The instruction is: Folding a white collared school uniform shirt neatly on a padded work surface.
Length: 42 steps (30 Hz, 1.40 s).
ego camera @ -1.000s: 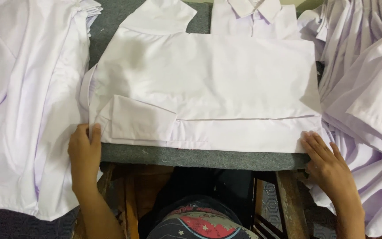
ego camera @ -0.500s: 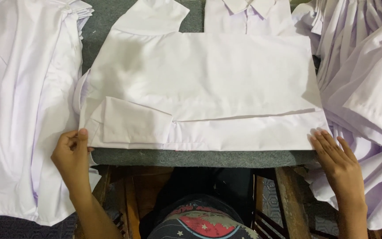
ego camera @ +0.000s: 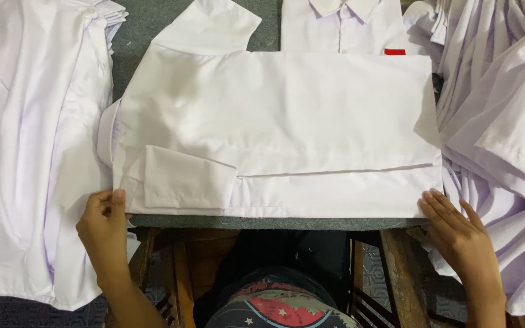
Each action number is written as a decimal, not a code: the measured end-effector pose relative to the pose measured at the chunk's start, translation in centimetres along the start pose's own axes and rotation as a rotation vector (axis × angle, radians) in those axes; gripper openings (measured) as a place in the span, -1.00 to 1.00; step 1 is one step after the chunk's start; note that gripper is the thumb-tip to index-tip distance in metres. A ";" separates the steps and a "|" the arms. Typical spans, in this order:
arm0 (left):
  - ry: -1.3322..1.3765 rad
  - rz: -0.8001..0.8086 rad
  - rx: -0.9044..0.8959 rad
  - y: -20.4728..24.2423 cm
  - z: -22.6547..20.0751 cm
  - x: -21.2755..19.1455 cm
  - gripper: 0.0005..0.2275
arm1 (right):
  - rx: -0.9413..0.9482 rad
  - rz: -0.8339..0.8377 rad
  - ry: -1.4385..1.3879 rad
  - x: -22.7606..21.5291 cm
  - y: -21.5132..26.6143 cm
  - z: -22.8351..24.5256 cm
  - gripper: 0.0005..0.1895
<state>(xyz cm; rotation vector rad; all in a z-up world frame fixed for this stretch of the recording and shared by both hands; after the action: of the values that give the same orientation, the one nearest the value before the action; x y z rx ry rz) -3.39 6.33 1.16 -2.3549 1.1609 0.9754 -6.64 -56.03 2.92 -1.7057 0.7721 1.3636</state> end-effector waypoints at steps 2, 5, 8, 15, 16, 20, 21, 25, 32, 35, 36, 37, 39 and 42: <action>-0.085 -0.070 0.074 0.5 -0.7 -0.7 -0.72 | -0.016 -0.018 0.030 1.0 0.6 -0.6 -0.38; -0.188 -0.203 0.186 2.1 -4.8 -1.9 -0.75 | -0.042 -0.051 0.023 0.6 -0.8 0.3 -0.41; -0.089 -0.149 0.341 2.5 -9.5 -1.1 -0.76 | -0.095 -0.082 -0.079 0.4 -4.2 2.0 -0.37; 0.073 0.135 1.000 -1.6 -21.2 7.6 -0.77 | -0.113 -0.146 -0.246 1.3 -16.8 3.0 -0.51; 0.076 0.132 1.004 -2.9 -21.0 10.9 -0.77 | -0.113 -0.150 -0.242 2.5 -18.2 3.2 -0.51; -0.164 0.258 1.079 -4.8 -22.9 21.1 -0.59 | -0.232 -0.129 -0.233 4.2 -24.5 6.3 -0.49; -0.321 0.425 0.980 -4.8 -23.0 23.7 -0.52 | -0.208 -0.054 -0.229 4.5 -25.8 7.2 -0.46; -0.455 0.558 0.876 -7.3 -22.8 27.2 -0.48 | -0.123 -0.003 -0.226 9.4 -30.4 4.7 -0.37; -0.420 0.456 0.932 -8.5 -22.7 27.3 -0.49 | 0.013 -0.068 -0.062 12.7 -30.6 -4.8 -0.40; -0.419 0.476 0.898 -8.4 -22.2 27.6 -0.50 | 0.025 -0.161 0.071 12.6 -29.1 -7.9 -0.44; -0.426 0.470 0.894 -8.6 -22.1 27.5 -0.50 | 0.032 -0.240 0.162 12.2 -28.8 -8.9 -0.47; -0.427 0.472 0.892 -8.7 -22.1 27.6 -0.50 | 0.031 -0.238 0.160 10.7 -28.4 -9.1 -0.47; -0.432 0.493 0.881 -8.7 -22.0 27.8 -0.50 | 0.286 0.079 -0.157 10.3 -27.4 -11.4 -0.37; -0.430 0.510 0.865 -8.6 -22.3 27.4 -0.50 | 0.361 0.158 -0.258 11.9 -26.4 -15.2 -0.29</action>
<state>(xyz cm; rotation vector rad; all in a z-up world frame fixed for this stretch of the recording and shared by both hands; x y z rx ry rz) 24.79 -16.34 -2.48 -1.1418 1.5974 0.8168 25.76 -56.07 -1.63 -1.1843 0.9519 1.4166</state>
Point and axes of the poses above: each hand's wrist, its own y-axis away from the middle knuckle, its own x-axis out of the palm, z = x × y, the point moved 7 cm from there along -y, towards the middle knuckle, and after that the axes turned 5 degrees about -x, right-handed, at the moved point
